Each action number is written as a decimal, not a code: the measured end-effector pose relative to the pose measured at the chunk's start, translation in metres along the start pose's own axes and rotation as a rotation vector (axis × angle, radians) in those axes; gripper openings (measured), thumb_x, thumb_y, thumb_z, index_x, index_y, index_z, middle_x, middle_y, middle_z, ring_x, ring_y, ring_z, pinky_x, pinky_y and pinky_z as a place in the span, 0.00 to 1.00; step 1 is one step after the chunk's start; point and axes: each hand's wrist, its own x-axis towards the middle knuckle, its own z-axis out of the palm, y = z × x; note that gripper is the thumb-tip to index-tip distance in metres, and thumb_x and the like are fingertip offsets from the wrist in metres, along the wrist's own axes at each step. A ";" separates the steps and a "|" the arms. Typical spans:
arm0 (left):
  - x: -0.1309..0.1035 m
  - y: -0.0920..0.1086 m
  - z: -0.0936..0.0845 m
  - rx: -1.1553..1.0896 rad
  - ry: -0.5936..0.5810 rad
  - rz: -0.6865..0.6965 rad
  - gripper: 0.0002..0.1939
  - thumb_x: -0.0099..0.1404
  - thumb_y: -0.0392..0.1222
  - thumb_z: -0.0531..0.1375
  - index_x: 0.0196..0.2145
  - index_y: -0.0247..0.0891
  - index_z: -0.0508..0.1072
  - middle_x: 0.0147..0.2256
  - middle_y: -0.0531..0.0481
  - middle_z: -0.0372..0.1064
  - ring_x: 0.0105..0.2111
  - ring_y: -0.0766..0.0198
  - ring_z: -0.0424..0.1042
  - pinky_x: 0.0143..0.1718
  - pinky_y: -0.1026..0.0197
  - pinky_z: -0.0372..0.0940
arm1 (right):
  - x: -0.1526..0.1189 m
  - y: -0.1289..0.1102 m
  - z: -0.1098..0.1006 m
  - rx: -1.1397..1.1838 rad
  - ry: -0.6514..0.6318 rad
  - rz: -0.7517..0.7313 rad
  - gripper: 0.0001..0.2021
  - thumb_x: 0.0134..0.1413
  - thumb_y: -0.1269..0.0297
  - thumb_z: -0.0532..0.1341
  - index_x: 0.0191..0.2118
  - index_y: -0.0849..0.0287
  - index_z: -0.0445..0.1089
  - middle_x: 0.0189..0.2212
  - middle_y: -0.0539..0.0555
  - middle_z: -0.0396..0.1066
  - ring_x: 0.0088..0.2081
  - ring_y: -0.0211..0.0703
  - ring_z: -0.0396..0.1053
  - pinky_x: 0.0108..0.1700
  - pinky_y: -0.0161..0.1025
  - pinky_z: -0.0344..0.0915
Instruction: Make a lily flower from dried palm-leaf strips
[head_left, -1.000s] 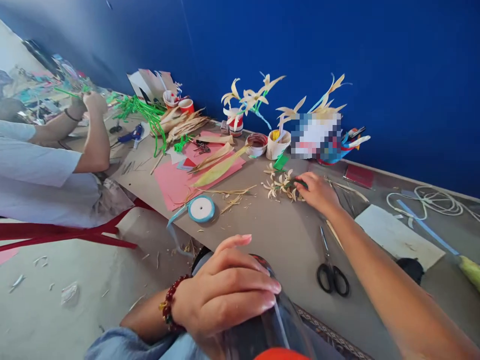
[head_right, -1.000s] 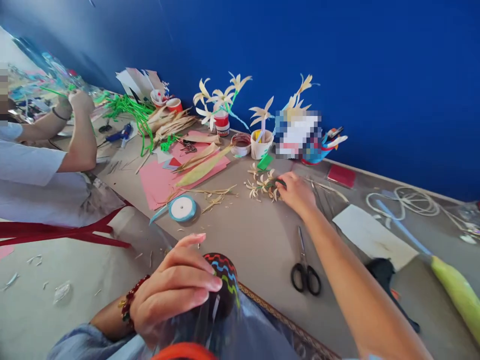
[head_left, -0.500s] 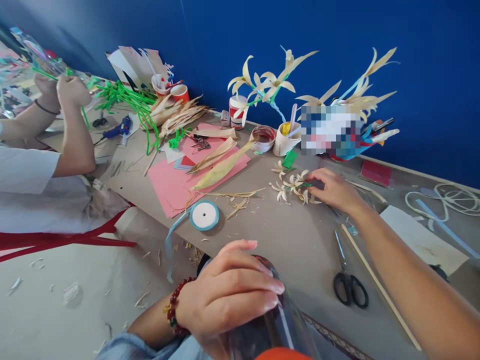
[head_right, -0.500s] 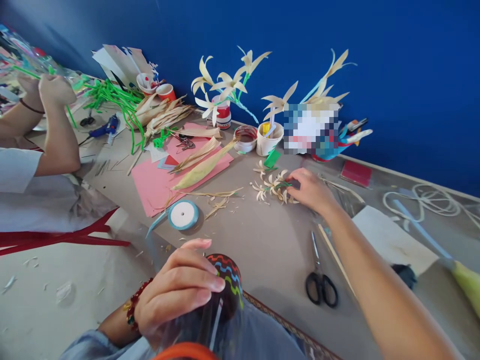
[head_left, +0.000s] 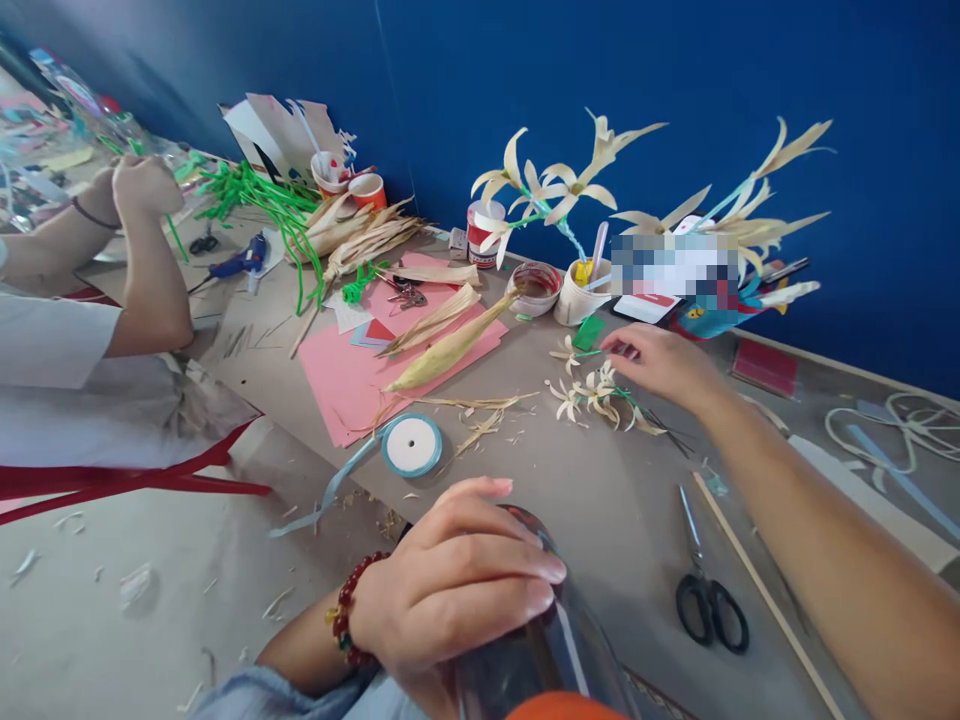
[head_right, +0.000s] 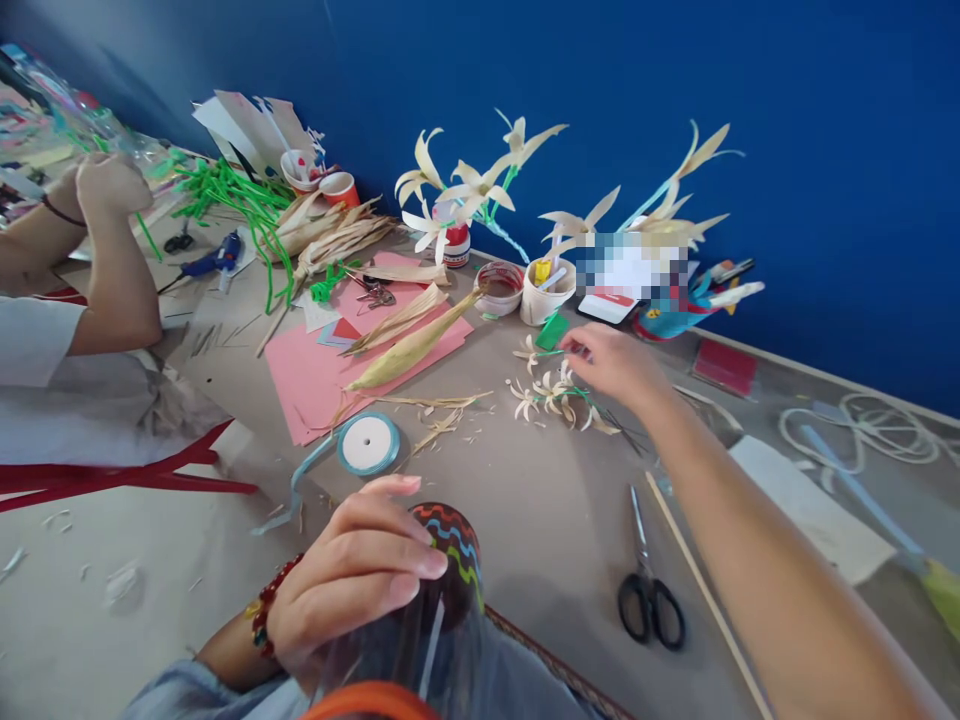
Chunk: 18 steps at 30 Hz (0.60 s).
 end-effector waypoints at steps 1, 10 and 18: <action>0.000 0.000 0.000 0.009 0.001 -0.009 0.28 0.70 0.57 0.52 0.57 0.31 0.63 0.44 0.37 0.78 0.48 0.55 0.72 0.59 0.41 0.62 | 0.006 -0.005 0.001 -0.011 -0.008 -0.015 0.11 0.53 0.63 0.57 0.41 0.56 0.73 0.38 0.54 0.74 0.33 0.46 0.71 0.32 0.38 0.63; 0.000 0.003 -0.005 0.036 0.027 -0.019 0.30 0.69 0.58 0.53 0.58 0.31 0.63 0.44 0.37 0.78 0.47 0.54 0.73 0.59 0.41 0.63 | 0.016 0.000 0.005 0.002 -0.062 -0.032 0.08 0.52 0.61 0.57 0.35 0.55 0.73 0.35 0.53 0.74 0.35 0.46 0.70 0.33 0.38 0.61; 0.001 0.004 -0.003 0.010 0.015 -0.006 0.30 0.69 0.59 0.52 0.58 0.31 0.63 0.44 0.37 0.77 0.48 0.55 0.72 0.60 0.42 0.62 | -0.047 0.043 -0.007 0.081 -0.090 0.132 0.08 0.52 0.58 0.57 0.33 0.55 0.69 0.30 0.55 0.75 0.29 0.46 0.70 0.31 0.39 0.62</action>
